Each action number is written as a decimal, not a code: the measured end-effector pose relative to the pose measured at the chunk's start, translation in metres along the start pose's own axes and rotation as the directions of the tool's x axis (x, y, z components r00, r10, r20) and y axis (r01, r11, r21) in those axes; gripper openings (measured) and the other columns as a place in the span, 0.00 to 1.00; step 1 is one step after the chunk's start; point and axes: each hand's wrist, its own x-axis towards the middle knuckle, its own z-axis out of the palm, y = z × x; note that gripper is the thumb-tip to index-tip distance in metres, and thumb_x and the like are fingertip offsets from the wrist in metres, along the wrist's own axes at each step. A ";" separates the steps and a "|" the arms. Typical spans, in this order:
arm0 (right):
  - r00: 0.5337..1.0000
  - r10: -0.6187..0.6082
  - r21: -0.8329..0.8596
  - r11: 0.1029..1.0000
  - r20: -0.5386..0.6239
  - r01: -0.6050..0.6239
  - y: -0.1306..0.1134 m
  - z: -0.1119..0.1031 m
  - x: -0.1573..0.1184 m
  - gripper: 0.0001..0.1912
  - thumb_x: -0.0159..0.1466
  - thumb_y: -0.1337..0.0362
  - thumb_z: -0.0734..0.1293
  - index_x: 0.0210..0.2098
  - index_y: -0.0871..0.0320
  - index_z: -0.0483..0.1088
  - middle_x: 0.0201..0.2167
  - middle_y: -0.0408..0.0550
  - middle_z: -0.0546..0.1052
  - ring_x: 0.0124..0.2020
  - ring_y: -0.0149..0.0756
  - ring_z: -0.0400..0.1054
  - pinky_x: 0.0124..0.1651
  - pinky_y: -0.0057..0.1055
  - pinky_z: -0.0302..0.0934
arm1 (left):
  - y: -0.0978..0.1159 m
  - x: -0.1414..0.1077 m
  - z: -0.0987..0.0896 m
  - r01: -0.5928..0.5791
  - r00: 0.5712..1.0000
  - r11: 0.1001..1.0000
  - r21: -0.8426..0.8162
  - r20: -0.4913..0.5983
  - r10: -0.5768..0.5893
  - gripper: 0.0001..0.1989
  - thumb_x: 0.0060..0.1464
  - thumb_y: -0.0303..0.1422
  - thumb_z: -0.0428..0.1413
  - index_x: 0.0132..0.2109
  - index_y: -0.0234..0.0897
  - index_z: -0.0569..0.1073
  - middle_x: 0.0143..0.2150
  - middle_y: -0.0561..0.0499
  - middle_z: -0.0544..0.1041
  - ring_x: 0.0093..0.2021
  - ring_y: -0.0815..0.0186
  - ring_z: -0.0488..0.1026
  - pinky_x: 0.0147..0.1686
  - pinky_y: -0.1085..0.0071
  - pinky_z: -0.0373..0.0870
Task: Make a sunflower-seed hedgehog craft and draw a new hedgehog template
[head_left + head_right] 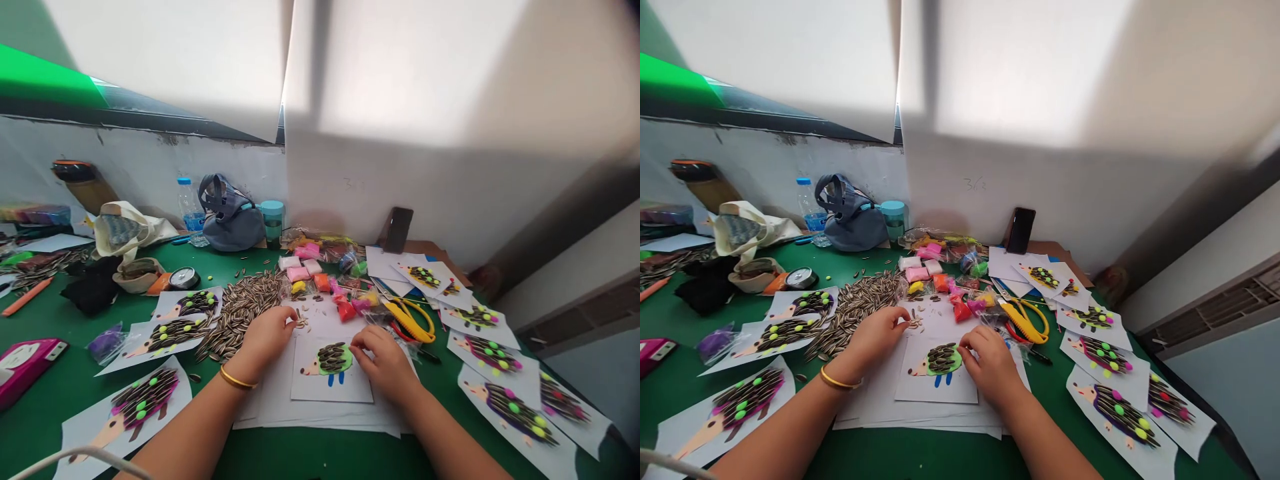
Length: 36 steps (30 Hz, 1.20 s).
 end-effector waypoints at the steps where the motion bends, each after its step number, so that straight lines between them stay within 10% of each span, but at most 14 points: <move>1: 1.000 0.005 0.004 1.000 0.000 -0.005 0.000 0.001 0.000 0.05 0.66 0.68 0.64 0.33 0.56 0.70 0.32 0.46 0.72 0.36 0.37 0.65 0.39 0.33 0.58 | 0.000 0.000 0.001 -0.012 1.000 1.000 0.008 0.010 0.012 0.08 0.58 0.34 0.54 0.42 0.45 0.77 0.42 0.51 0.80 0.41 0.61 0.76 0.36 0.70 0.64; 14: 0.995 -0.006 0.041 0.999 -0.095 0.010 -0.013 0.005 0.004 0.06 0.66 0.66 0.63 0.38 0.55 0.73 0.34 0.47 0.74 0.37 0.38 0.68 0.41 0.34 0.59 | 0.022 -0.007 0.005 -0.036 0.998 0.986 -0.162 -0.057 0.027 0.11 0.60 0.35 0.50 0.40 0.39 0.76 0.35 0.49 0.78 0.35 0.63 0.74 0.34 0.70 0.64; 18: 0.992 -0.052 0.096 0.993 -0.111 0.063 -0.027 0.015 0.008 0.13 0.65 0.63 0.67 0.50 0.55 0.70 0.39 0.49 0.77 0.40 0.40 0.70 0.45 0.37 0.60 | 0.048 -0.022 0.008 -0.008 1.000 0.615 -0.789 -0.006 0.006 0.11 0.54 0.39 0.55 0.35 0.35 0.75 0.32 0.50 0.76 0.33 0.65 0.71 0.34 0.72 0.66; 25: 0.994 -0.034 0.146 0.988 -0.104 0.049 -0.035 0.019 0.012 0.08 0.67 0.65 0.65 0.45 0.53 0.73 0.39 0.47 0.79 0.40 0.39 0.70 0.44 0.36 0.61 | 0.066 -0.037 0.011 0.319 0.942 0.291 -0.902 0.335 0.007 0.12 0.48 0.40 0.59 0.34 0.36 0.70 0.24 0.59 0.66 0.19 0.76 0.55 0.18 0.78 0.51; 30: 0.995 0.022 0.195 0.981 -0.100 -0.002 -0.024 0.014 0.014 0.08 0.66 0.65 0.65 0.43 0.53 0.74 0.39 0.47 0.79 0.41 0.39 0.71 0.45 0.35 0.63 | 0.055 -0.029 0.011 0.151 0.975 0.428 -0.891 0.206 0.086 0.13 0.51 0.41 0.58 0.35 0.35 0.75 0.29 0.54 0.73 0.27 0.70 0.66 0.28 0.74 0.63; 36: 0.989 0.148 0.091 0.985 0.007 -0.148 0.003 -0.001 0.009 0.06 0.64 0.65 0.66 0.38 0.53 0.76 0.37 0.47 0.78 0.41 0.40 0.71 0.45 0.35 0.64 | 0.034 -0.020 0.013 -0.089 0.993 0.911 -0.402 0.036 0.112 0.10 0.56 0.37 0.54 0.40 0.41 0.79 0.32 0.51 0.77 0.33 0.63 0.72 0.35 0.69 0.64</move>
